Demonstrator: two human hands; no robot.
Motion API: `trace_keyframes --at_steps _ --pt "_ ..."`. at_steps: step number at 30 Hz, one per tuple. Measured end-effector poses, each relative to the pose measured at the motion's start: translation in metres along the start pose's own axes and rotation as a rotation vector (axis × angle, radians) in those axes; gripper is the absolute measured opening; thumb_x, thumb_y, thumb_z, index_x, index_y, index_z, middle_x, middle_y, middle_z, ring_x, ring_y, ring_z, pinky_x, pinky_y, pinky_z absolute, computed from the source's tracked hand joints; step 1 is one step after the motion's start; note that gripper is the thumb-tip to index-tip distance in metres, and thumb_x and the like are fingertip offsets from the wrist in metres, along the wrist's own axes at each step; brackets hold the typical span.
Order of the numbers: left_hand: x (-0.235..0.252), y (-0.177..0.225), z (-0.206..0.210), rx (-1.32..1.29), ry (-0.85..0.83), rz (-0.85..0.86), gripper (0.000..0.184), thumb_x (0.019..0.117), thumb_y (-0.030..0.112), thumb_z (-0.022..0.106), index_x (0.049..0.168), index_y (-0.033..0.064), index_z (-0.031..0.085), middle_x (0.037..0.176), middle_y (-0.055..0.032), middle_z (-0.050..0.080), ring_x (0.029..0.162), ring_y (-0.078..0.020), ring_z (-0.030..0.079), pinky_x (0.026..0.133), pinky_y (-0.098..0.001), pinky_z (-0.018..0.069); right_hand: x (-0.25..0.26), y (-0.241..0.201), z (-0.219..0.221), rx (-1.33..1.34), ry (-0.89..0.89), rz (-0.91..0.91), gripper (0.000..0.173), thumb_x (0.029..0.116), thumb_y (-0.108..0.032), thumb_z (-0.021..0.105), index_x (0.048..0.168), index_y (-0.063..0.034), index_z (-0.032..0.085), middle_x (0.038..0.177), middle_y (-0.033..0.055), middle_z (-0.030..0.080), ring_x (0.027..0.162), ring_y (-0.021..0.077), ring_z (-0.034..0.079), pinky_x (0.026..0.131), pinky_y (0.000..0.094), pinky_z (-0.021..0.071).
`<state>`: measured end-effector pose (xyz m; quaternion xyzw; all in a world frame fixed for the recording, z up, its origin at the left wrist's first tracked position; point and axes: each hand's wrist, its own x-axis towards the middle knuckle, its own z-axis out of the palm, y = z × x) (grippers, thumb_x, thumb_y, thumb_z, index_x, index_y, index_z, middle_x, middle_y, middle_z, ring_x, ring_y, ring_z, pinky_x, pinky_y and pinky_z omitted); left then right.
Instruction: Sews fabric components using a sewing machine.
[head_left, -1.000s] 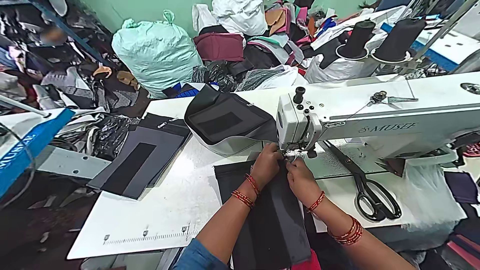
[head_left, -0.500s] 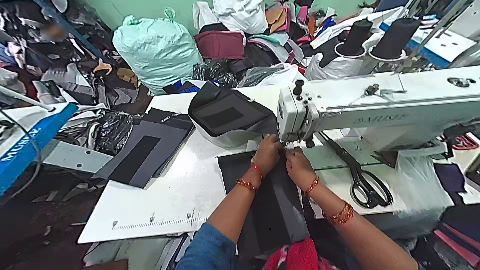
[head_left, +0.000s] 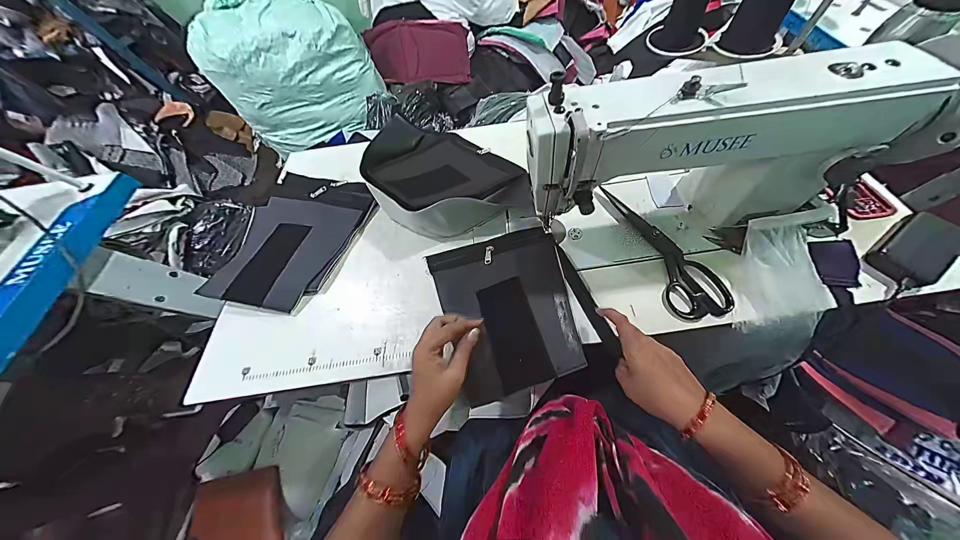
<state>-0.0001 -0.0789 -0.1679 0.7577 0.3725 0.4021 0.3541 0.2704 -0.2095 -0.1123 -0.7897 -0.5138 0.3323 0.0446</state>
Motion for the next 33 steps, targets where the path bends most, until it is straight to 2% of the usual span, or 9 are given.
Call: trace_keyframes --at_steps 6,9,12,14,17,22,28,31,33 --pt "-0.089 -0.012 -0.027 -0.187 -0.133 -0.493 0.024 0.0993 0.014 0.055 0.089 0.0005 0.073 0.087 -0.0002 0.074 0.081 -0.0068 0.071 0.082 -0.0296 0.0603 -0.035 0.074 0.04 -0.079 0.197 0.014 0.06 0.0827 0.009 0.068 0.14 -0.0004 0.053 0.125 0.0355 0.058 0.114 0.058 0.057 0.088 0.0671 0.0504" --pt "-0.096 -0.019 -0.009 -0.398 -0.246 -0.717 0.032 0.095 0.007 0.064 0.123 -0.0087 0.061 0.111 -0.0094 0.072 0.101 -0.011 0.07 0.095 -0.0313 0.0568 -0.038 0.076 0.049 0.077 0.495 -0.277 0.029 0.0889 0.001 0.063 0.118 0.005 0.066 0.114 0.0296 0.064 0.099 0.0449 0.067 0.082 0.0552 0.0572" --pt "-0.091 -0.021 0.008 -0.752 -0.246 -0.697 0.071 0.083 0.001 0.072 0.144 -0.0039 0.036 0.124 -0.0061 0.067 0.112 -0.0109 0.067 0.101 -0.0308 0.0553 -0.026 0.047 0.053 0.502 0.192 -0.354 0.032 0.101 -0.019 0.058 0.122 0.0032 0.069 0.12 0.0181 0.07 0.101 0.0194 0.071 0.089 0.0333 0.059" --pt "-0.086 -0.02 0.015 -0.81 -0.222 -0.697 0.073 0.0761 0.004 0.08 0.137 -0.0012 0.041 0.116 -0.0033 0.071 0.106 -0.0107 0.07 0.096 -0.0319 0.0578 0.002 0.038 0.064 0.798 -0.129 -0.269 0.051 0.0974 -0.02 0.068 0.14 0.0057 0.054 0.135 0.0174 0.064 0.117 0.0166 0.067 0.103 0.0312 0.0537" --pt "-0.084 -0.028 0.023 -0.776 -0.144 -0.671 0.062 0.0761 -0.002 0.075 0.132 -0.0037 0.047 0.113 -0.0034 0.071 0.104 -0.01 0.07 0.096 -0.0313 0.0583 0.032 0.03 0.096 1.187 -0.179 -0.207 0.044 0.0876 -0.006 0.075 0.127 0.0027 0.057 0.114 0.008 0.07 0.103 0.0099 0.068 0.095 0.0288 0.0567" --pt "-0.084 -0.005 0.019 -0.555 -0.022 -0.517 0.026 0.0832 -0.008 0.064 0.108 -0.0004 0.066 0.095 0.0017 0.077 0.092 -0.0054 0.073 0.089 -0.0268 0.0605 0.028 0.028 0.111 1.227 0.006 -0.33 0.013 0.0957 -0.008 0.063 0.105 -0.0032 0.07 0.099 -0.0028 0.072 0.095 0.0004 0.067 0.091 0.0212 0.0548" --pt "-0.088 0.006 0.01 -0.118 -0.011 -0.436 0.009 0.0855 0.009 0.066 0.089 0.0033 0.072 0.078 0.0051 0.073 0.075 0.0032 0.069 0.074 -0.0197 0.0579 0.014 0.03 0.101 0.944 -0.012 -0.353 0.027 0.1048 -0.024 0.05 0.081 -0.0141 0.057 0.073 -0.0103 0.05 0.068 -0.0036 0.049 0.066 0.0176 0.0408" --pt "-0.081 0.004 -0.004 0.203 -0.319 -0.565 0.02 0.0913 0.013 0.059 0.093 -0.0039 0.069 0.075 -0.007 0.068 0.066 -0.0122 0.066 0.068 -0.0354 0.0568 0.021 0.033 0.107 0.89 -0.008 -0.346 0.026 0.105 -0.025 0.049 0.085 -0.0096 0.058 0.073 -0.0077 0.049 0.066 -0.0024 0.047 0.064 0.0181 0.0393" --pt "-0.061 0.018 -0.026 0.457 -0.737 -0.729 0.033 0.1026 0.021 0.056 0.096 -0.0069 0.071 0.085 -0.0209 0.072 0.082 -0.0346 0.071 0.083 -0.0565 0.0551 0.023 0.034 0.106 0.856 -0.047 -0.336 0.027 0.1058 -0.026 0.048 0.087 -0.0081 0.059 0.072 -0.0062 0.048 0.065 -0.0004 0.046 0.063 0.0196 0.0387"
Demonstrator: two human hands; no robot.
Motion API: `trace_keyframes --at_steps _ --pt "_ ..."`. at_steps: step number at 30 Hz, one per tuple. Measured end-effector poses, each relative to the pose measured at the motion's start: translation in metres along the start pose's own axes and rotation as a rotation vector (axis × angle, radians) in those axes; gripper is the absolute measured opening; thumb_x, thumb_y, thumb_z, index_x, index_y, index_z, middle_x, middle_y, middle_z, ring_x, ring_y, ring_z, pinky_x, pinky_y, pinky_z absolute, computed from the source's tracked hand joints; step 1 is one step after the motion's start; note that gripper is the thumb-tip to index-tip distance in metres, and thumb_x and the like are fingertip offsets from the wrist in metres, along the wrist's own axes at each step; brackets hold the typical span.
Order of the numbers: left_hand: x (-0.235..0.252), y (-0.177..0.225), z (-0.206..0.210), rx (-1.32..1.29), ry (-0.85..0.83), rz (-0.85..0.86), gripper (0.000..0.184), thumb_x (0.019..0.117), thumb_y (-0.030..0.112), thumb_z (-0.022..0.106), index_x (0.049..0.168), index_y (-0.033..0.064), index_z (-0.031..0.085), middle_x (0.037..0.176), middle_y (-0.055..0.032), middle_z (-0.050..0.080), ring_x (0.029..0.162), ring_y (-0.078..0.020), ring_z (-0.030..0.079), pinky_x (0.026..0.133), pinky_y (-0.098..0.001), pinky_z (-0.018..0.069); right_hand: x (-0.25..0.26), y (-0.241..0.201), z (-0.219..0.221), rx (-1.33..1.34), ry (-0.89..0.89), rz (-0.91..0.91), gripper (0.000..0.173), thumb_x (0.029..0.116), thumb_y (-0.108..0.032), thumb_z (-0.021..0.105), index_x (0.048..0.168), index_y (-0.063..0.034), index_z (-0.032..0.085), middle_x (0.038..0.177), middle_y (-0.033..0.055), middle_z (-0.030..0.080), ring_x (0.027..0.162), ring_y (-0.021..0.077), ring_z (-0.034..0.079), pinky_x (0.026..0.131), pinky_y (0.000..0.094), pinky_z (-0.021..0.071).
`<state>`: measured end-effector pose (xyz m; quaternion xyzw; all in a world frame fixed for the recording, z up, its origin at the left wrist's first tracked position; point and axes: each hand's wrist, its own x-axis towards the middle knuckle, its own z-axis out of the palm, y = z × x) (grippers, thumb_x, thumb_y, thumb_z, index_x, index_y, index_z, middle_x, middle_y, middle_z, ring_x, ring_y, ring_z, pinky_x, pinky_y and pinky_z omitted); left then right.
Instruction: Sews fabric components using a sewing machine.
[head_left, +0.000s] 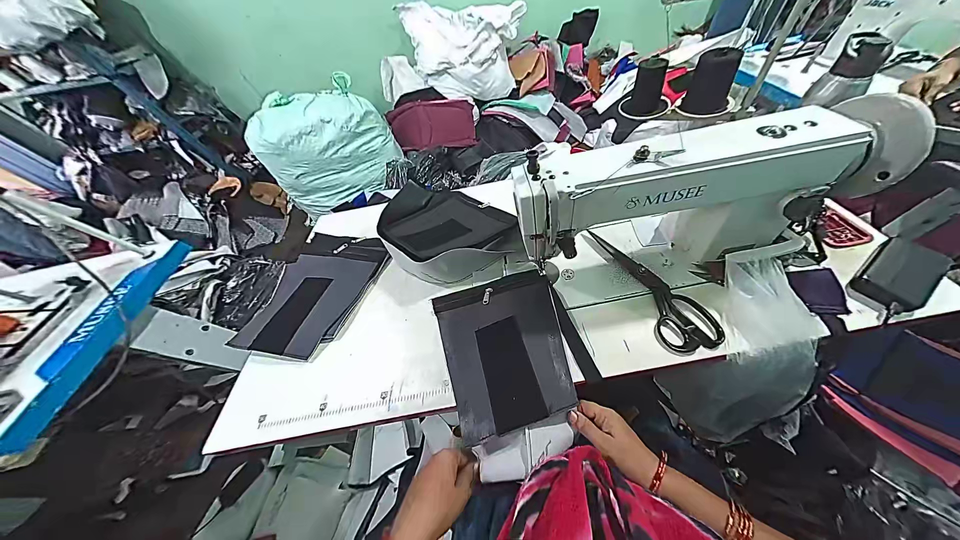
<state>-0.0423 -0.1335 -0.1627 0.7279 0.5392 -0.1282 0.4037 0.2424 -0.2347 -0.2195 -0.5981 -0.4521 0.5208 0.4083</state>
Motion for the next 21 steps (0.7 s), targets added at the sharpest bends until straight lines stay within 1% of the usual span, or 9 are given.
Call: trace_keyframes --at_steps 2,5,6,7,9,11,13,16,21 --pt "-0.017 0.018 -0.022 0.191 -0.084 -0.045 0.043 0.1039 0.033 0.056 0.093 -0.0038 0.075 0.089 -0.0239 0.073 0.091 -0.0432 0.071 0.085 -0.0666 0.0512 0.001 0.0 -0.001 -0.01 -0.021 0.016 0.028 0.1059 -0.026 0.049 0.088 -0.0079 0.06 0.072 -0.0061 0.048 0.063 -0.0004 0.045 0.062 0.0191 0.0384" --pt "-0.027 0.054 -0.015 0.18 0.477 0.376 0.035 0.0934 0.038 0.071 0.084 0.0043 0.076 0.078 -0.0118 0.071 0.076 -0.0319 0.071 0.071 -0.0558 0.0577 0.002 -0.002 -0.002 -0.012 -0.03 0.03 0.026 0.1059 -0.025 0.049 0.09 -0.0071 0.061 0.071 -0.0058 0.048 0.062 -0.0008 0.046 0.061 0.019 0.0387" --pt "-0.014 0.067 -0.005 0.184 0.641 0.561 0.034 0.0871 0.04 0.075 0.097 0.0074 0.078 0.09 -0.0098 0.074 0.088 -0.0312 0.072 0.078 -0.0536 0.0591 0.002 -0.003 -0.002 -0.006 -0.034 0.034 0.026 0.106 -0.024 0.049 0.091 -0.0066 0.061 0.072 -0.0055 0.049 0.063 -0.0007 0.046 0.061 0.0188 0.0396" --pt "-0.002 0.081 0.002 0.213 0.685 0.679 0.051 0.0819 0.041 0.079 0.119 0.0064 0.075 0.113 -0.0146 0.073 0.109 -0.039 0.068 0.091 -0.0593 0.0554 0.002 -0.004 -0.002 -0.002 -0.04 0.041 0.026 0.1063 -0.024 0.049 0.091 -0.0066 0.061 0.072 -0.0052 0.05 0.063 -0.0002 0.047 0.062 0.0192 0.0405" --pt "0.014 0.111 0.012 0.348 0.57 0.712 0.097 0.0705 0.045 0.087 0.151 0.005 0.051 0.156 -0.0228 0.046 0.142 -0.0514 0.042 0.109 -0.0678 0.0403 0.002 -0.005 -0.003 0.018 -0.051 0.062 0.026 0.1063 -0.026 0.05 0.092 -0.0073 0.062 0.073 -0.0046 0.053 0.064 0.0007 0.051 0.063 0.0206 0.0438" --pt "0.027 0.133 0.015 0.488 0.356 0.572 0.119 0.0713 0.048 0.087 0.162 0.0012 0.026 0.17 -0.0243 0.015 0.155 -0.0496 0.014 0.121 -0.0654 0.0204 0.001 -0.006 -0.004 0.007 -0.059 0.068 0.027 0.1063 -0.026 0.051 0.095 -0.0046 0.063 0.075 -0.0023 0.054 0.067 0.0026 0.052 0.065 0.0224 0.0443" --pt "0.043 0.144 0.012 0.562 0.182 0.436 0.129 0.0736 0.054 0.085 0.163 -0.002 0.011 0.171 -0.0247 0.001 0.158 -0.0456 -0.002 0.124 -0.0645 0.0051 0.001 -0.007 -0.006 -0.028 -0.061 0.047 0.028 0.1063 -0.023 0.051 0.095 -0.0006 0.063 0.076 0.0009 0.054 0.069 0.0053 0.051 0.068 0.0246 0.0436" --pt "0.052 0.144 0.006 0.621 0.08 0.374 0.123 0.0828 0.058 0.076 0.164 0.0002 0.004 0.172 -0.0212 -0.004 0.159 -0.039 -0.004 0.125 -0.0616 0.0 0.003 -0.003 -0.005 -0.054 -0.051 0.016 0.027 0.1056 -0.022 0.05 0.09 -0.0019 0.06 0.074 0.0001 0.051 0.067 0.0048 0.049 0.066 0.0242 0.0418" --pt "0.053 0.131 0.015 0.564 0.219 0.494 0.084 0.0978 0.036 0.061 0.163 0.0016 0.02 0.172 -0.0172 0.013 0.159 -0.0362 0.01 0.125 -0.0614 0.0082 0.005 -0.002 -0.006 -0.03 -0.076 0.037 0.029 0.1063 -0.023 0.05 0.101 0.0014 0.065 0.08 0.0038 0.06 0.073 0.0066 0.056 0.071 0.0259 0.0471"
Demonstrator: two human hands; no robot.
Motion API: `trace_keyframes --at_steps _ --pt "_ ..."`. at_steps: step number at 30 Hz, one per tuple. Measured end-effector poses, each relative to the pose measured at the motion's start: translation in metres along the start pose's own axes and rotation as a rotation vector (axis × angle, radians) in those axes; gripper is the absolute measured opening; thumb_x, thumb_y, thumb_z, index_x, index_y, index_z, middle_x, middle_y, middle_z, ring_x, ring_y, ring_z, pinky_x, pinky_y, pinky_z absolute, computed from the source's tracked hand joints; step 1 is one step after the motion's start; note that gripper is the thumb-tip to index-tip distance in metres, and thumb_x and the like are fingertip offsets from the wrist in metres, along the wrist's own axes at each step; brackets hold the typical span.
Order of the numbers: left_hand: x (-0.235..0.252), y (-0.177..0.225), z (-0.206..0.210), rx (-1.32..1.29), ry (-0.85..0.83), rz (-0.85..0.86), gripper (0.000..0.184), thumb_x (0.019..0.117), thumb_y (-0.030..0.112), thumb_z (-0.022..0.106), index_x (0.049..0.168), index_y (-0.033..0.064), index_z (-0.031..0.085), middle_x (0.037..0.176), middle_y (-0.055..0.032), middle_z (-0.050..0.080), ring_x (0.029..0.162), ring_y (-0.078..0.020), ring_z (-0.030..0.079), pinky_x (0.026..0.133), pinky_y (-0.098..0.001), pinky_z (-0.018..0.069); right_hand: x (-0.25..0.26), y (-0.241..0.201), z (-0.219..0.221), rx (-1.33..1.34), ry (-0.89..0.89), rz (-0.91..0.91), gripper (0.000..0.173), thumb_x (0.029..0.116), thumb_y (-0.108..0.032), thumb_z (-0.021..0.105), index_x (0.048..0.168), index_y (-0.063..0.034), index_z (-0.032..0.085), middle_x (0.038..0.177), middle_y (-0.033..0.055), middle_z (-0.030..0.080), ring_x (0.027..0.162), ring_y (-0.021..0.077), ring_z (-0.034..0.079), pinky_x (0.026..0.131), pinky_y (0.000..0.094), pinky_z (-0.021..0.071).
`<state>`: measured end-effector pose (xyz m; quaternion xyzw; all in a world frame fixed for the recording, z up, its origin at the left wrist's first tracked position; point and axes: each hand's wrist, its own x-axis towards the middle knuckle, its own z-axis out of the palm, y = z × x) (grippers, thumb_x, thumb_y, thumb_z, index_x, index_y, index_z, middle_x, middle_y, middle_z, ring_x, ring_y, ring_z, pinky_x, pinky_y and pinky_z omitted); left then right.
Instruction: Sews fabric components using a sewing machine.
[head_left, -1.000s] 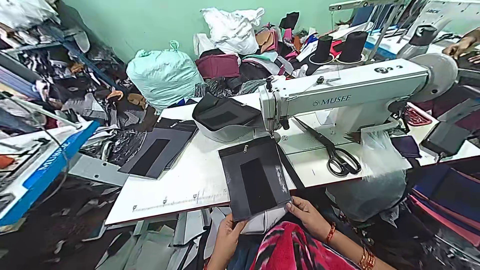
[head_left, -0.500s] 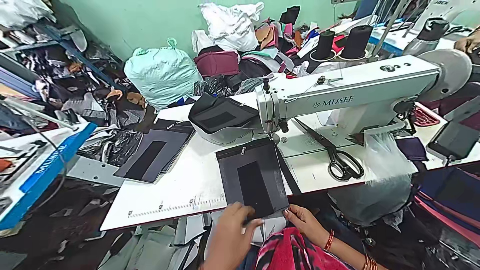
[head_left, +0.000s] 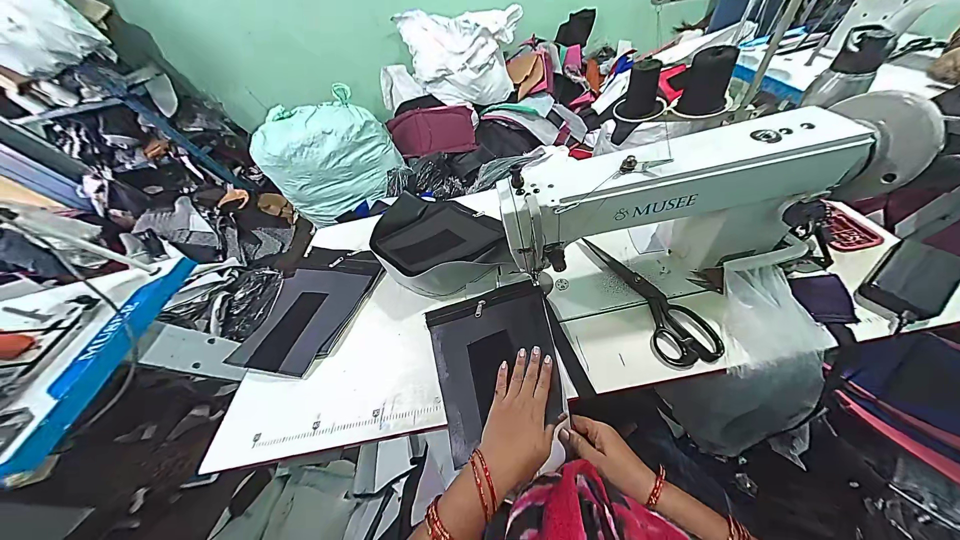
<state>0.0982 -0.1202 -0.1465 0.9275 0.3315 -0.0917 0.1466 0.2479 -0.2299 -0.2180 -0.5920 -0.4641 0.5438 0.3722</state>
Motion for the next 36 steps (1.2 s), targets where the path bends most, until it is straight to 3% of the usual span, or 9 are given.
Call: trace_keyframes --at_steps 4,15,18,20,22,25,29,32,36 --pt "0.0 -0.002 -0.002 -0.079 0.016 0.024 0.072 0.1043 0.036 0.048 0.163 0.004 0.023 0.172 -0.0128 0.017 0.16 -0.0328 0.01 0.125 -0.0612 0.0061 0.002 0.001 0.0 -0.005 -0.01 0.001 0.029 0.1062 -0.024 0.051 0.099 0.0008 0.064 0.079 0.0034 0.059 0.072 0.0066 0.055 0.071 0.0263 0.0468" --pt "0.0 -0.006 0.005 -0.111 0.126 0.109 0.066 0.1051 0.039 0.04 0.159 0.0021 0.035 0.168 -0.0151 0.029 0.157 -0.0345 0.023 0.124 -0.0633 0.0129 0.002 0.002 -0.001 0.011 -0.018 -0.017 0.028 0.1061 -0.023 0.052 0.097 0.0006 0.064 0.078 0.0018 0.058 0.072 0.0039 0.054 0.07 0.0237 0.0457" --pt "0.004 -0.011 0.004 -0.159 0.239 0.157 0.088 0.1004 0.068 0.027 0.151 -0.0004 0.048 0.159 -0.0193 0.044 0.15 -0.0381 0.039 0.122 -0.062 0.025 -0.006 -0.005 -0.001 0.008 0.026 -0.107 0.027 0.1039 -0.017 0.052 0.101 0.0052 0.067 0.081 0.0023 0.061 0.074 -0.001 0.053 0.072 0.0182 0.0443" --pt "0.013 -0.008 -0.007 -0.236 0.274 0.112 0.095 0.0975 0.074 0.033 0.148 -0.0044 0.05 0.149 -0.0203 0.056 0.14 -0.0362 0.052 0.118 -0.0525 0.0382 -0.01 -0.012 -0.002 -0.012 0.034 -0.147 0.028 0.1043 -0.018 0.052 0.104 0.0055 0.068 0.085 0.0052 0.065 0.078 0.0002 0.057 0.075 0.019 0.047" --pt "0.028 0.004 -0.031 -0.255 0.14 -0.025 0.087 0.0991 0.061 0.05 0.154 -0.0062 0.039 0.143 -0.0245 0.056 0.133 -0.0379 0.054 0.111 -0.0477 0.0441 -0.012 -0.019 -0.004 -0.043 0.036 -0.173 0.03 0.105 -0.019 0.051 0.103 0.0049 0.068 0.085 0.0078 0.066 0.077 0.0041 0.059 0.074 0.0221 0.0483" --pt "0.06 0.028 -0.062 -0.157 -0.133 -0.275 0.091 0.0975 0.048 0.062 0.159 -0.0072 0.023 0.153 -0.028 0.04 0.14 -0.0422 0.043 0.111 -0.0485 0.0431 -0.014 -0.029 -0.005 -0.097 0.055 -0.223 0.031 0.1047 -0.021 0.05 0.097 0.003 0.068 0.081 0.0071 0.064 0.073 0.0051 0.057 0.069 0.023 0.0465" --pt "0.09 0.03 -0.069 -0.169 -0.203 -0.384 0.09 0.0881 0.028 0.068 0.156 -0.011 0.025 0.153 -0.0306 0.04 0.134 -0.0435 0.051 0.105 -0.0537 0.0488 -0.015 -0.033 -0.008 -0.131 0.071 -0.234 0.033 0.1042 -0.022 0.049 0.09 0.0025 0.066 0.077 0.0071 0.061 0.07 0.0063 0.055 0.066 0.024 0.0443" --pt "0.097 0.024 -0.072 -0.159 -0.226 -0.339 0.077 0.0942 0.02 0.059 0.156 -0.0109 0.026 0.146 -0.0302 0.049 0.127 -0.0406 0.058 0.104 -0.0524 0.0493 -0.018 -0.031 -0.013 -0.157 0.067 -0.207 0.036 0.1042 -0.026 0.05 0.087 0.001 0.065 0.075 0.0066 0.059 0.069 0.0075 0.055 0.064 0.0254 0.0445" --pt "0.095 0.008 -0.074 -0.238 -0.218 -0.241 0.055 0.1004 0.016 0.051 0.148 -0.01 0.044 0.135 -0.027 0.059 0.127 -0.0373 0.059 0.107 -0.0509 0.0464 -0.016 -0.051 -0.031 -0.291 -0.085 -0.064 0.037 0.1059 -0.03 0.05 0.088 -0.0006 0.063 0.074 0.008 0.055 0.069 0.0162 0.054 0.065 0.0358 0.0441"
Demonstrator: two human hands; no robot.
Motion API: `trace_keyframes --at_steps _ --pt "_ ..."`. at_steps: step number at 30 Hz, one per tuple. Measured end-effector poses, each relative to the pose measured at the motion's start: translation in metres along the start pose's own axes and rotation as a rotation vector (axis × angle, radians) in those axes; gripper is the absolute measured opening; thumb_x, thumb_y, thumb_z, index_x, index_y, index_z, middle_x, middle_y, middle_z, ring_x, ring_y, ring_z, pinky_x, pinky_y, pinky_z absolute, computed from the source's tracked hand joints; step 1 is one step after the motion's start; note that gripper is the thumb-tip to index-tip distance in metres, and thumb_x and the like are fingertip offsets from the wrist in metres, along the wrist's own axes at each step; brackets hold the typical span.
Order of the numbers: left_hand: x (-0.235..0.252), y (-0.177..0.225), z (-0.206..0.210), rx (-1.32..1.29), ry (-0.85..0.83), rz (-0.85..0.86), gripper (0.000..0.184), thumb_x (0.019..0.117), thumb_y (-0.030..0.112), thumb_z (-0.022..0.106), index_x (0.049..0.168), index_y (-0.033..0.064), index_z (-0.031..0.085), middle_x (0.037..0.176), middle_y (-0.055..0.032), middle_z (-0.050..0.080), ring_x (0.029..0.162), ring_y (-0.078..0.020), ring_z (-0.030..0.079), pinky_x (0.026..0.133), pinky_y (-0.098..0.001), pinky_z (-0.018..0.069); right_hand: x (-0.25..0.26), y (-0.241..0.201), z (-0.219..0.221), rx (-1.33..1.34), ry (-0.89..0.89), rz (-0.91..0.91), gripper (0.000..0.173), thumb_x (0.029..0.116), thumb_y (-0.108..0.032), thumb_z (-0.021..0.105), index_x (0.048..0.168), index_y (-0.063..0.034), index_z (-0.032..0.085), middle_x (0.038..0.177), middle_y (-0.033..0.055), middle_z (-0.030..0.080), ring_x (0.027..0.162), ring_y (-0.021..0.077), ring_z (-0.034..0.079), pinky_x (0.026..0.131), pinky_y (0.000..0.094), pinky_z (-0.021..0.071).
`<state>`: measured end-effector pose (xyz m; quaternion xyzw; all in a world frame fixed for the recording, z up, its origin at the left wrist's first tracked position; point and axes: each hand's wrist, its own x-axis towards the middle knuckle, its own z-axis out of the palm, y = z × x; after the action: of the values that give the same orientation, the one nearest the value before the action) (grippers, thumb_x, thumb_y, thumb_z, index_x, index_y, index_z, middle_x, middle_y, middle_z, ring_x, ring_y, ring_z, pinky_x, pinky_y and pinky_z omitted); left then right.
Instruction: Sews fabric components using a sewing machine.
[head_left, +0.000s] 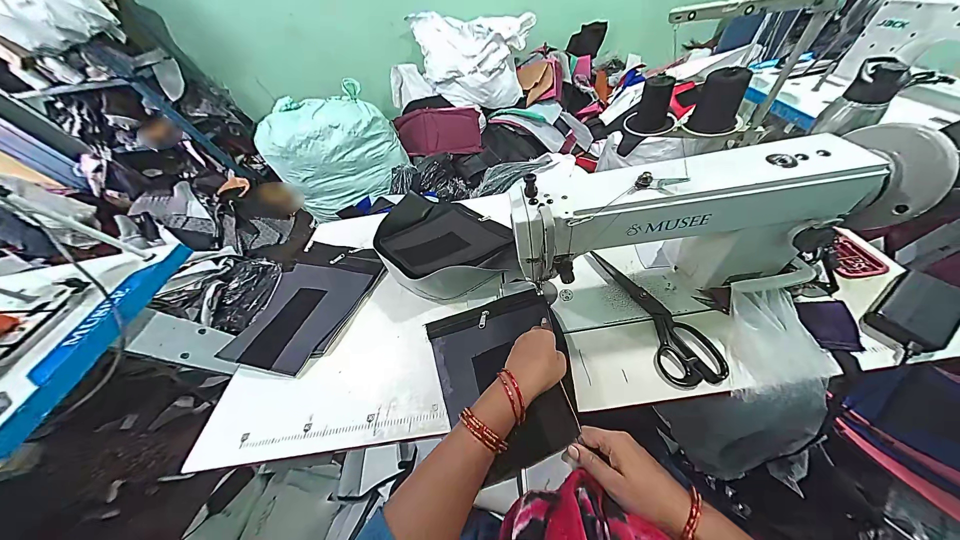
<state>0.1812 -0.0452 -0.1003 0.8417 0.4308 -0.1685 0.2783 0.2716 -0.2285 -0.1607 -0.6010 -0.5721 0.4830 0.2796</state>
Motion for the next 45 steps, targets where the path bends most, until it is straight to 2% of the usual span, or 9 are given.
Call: trace_keyframes --at_steps 2,4,8,11,16,22,27,32,45 --pt "0.002 -0.011 -0.002 -0.063 0.003 0.061 0.049 0.1015 0.015 0.049 0.143 -0.0097 0.05 0.131 -0.0272 0.061 0.126 -0.0371 0.059 0.107 -0.0513 0.0453 0.006 -0.018 -0.028 -0.145 -0.137 0.082 0.037 0.1074 -0.029 0.051 0.094 0.0018 0.066 0.081 0.0149 0.061 0.078 0.0269 0.06 0.074 0.0475 0.0472" --pt "0.004 -0.022 -0.001 -0.13 0.022 0.12 0.049 0.1013 0.014 0.048 0.145 -0.0087 0.05 0.132 -0.0278 0.062 0.127 -0.037 0.059 0.109 -0.0512 0.044 0.016 -0.033 -0.05 -0.25 -0.051 0.144 0.035 0.1075 -0.026 0.051 0.105 0.0009 0.072 0.094 0.0185 0.071 0.091 0.0323 0.068 0.086 0.0546 0.0515" --pt "0.004 -0.034 0.003 -0.223 0.055 0.183 0.047 0.1013 0.014 0.048 0.142 -0.0083 0.053 0.134 -0.027 0.062 0.127 -0.0357 0.059 0.109 -0.049 0.0438 0.077 -0.031 -0.059 -0.247 0.423 0.11 0.035 0.1039 -0.02 0.057 0.131 0.0016 0.062 0.117 0.0188 0.069 0.101 0.0295 0.069 0.093 0.0457 0.055" --pt "0.005 -0.041 0.008 -0.285 0.113 0.237 0.042 0.099 0.012 0.049 0.132 -0.0102 0.061 0.128 -0.0272 0.064 0.12 -0.0353 0.062 0.105 -0.0486 0.0458 0.122 -0.029 -0.056 -0.182 0.491 0.159 0.047 0.1017 -0.022 0.062 0.142 -0.0007 0.053 0.121 0.0171 0.067 0.098 0.0272 0.069 0.09 0.0436 0.0551" --pt "0.005 -0.05 0.013 -0.351 0.141 0.279 0.045 0.0982 0.013 0.049 0.135 -0.0099 0.059 0.131 -0.0276 0.064 0.123 -0.0351 0.061 0.108 -0.0474 0.0443 0.13 -0.035 -0.05 -0.134 0.537 0.251 0.029 0.1011 -0.01 0.057 0.127 0.0006 0.065 0.112 0.0172 0.07 0.101 0.0251 0.069 0.094 0.041 0.0531" --pt "0.007 -0.06 0.023 -0.48 0.254 0.351 0.047 0.0945 0.012 0.049 0.134 -0.0089 0.062 0.128 -0.026 0.067 0.121 -0.0312 0.064 0.106 -0.0428 0.0462 0.12 -0.028 -0.044 0.073 0.574 0.262 0.023 0.0991 -0.008 0.062 0.119 0.0005 0.07 0.102 0.0124 0.072 0.076 0.0135 0.066 0.068 0.0293 0.0541" --pt "0.006 -0.056 0.027 -0.454 0.3 0.341 0.046 0.0942 0.013 0.051 0.133 -0.0076 0.063 0.121 -0.0249 0.069 0.115 -0.0323 0.065 0.102 -0.0443 0.0484 0.119 -0.029 -0.033 0.138 0.548 0.191 0.026 0.0958 -0.003 0.061 0.12 0.005 0.069 0.104 0.0157 0.072 0.086 0.0156 0.067 0.081 0.0306 0.0543" --pt "0.002 -0.038 0.019 -0.3 0.219 0.239 0.041 0.0971 0.014 0.051 0.128 -0.0073 0.066 0.118 -0.0253 0.068 0.113 -0.0356 0.065 0.101 -0.0488 0.0485 0.118 -0.026 -0.036 0.126 0.543 0.17 0.026 0.0961 -0.003 0.06 0.12 0.0052 0.068 0.104 0.0162 0.071 0.086 0.0158 0.067 0.082 0.0304 0.0541" --pt "-0.004 -0.026 0.013 -0.175 0.154 0.181 0.033 0.0992 0.018 0.053 0.099 -0.0104 0.07 0.108 -0.0253 0.066 0.104 -0.036 0.065 0.094 -0.0491 0.0499 0.108 -0.026 -0.044 0.059 0.445 0.152 0.031 0.0969 -0.001 0.057 0.125 0.003 0.07 0.113 0.0186 0.071 0.095 0.0176 0.067 0.089 0.0305 0.0521"
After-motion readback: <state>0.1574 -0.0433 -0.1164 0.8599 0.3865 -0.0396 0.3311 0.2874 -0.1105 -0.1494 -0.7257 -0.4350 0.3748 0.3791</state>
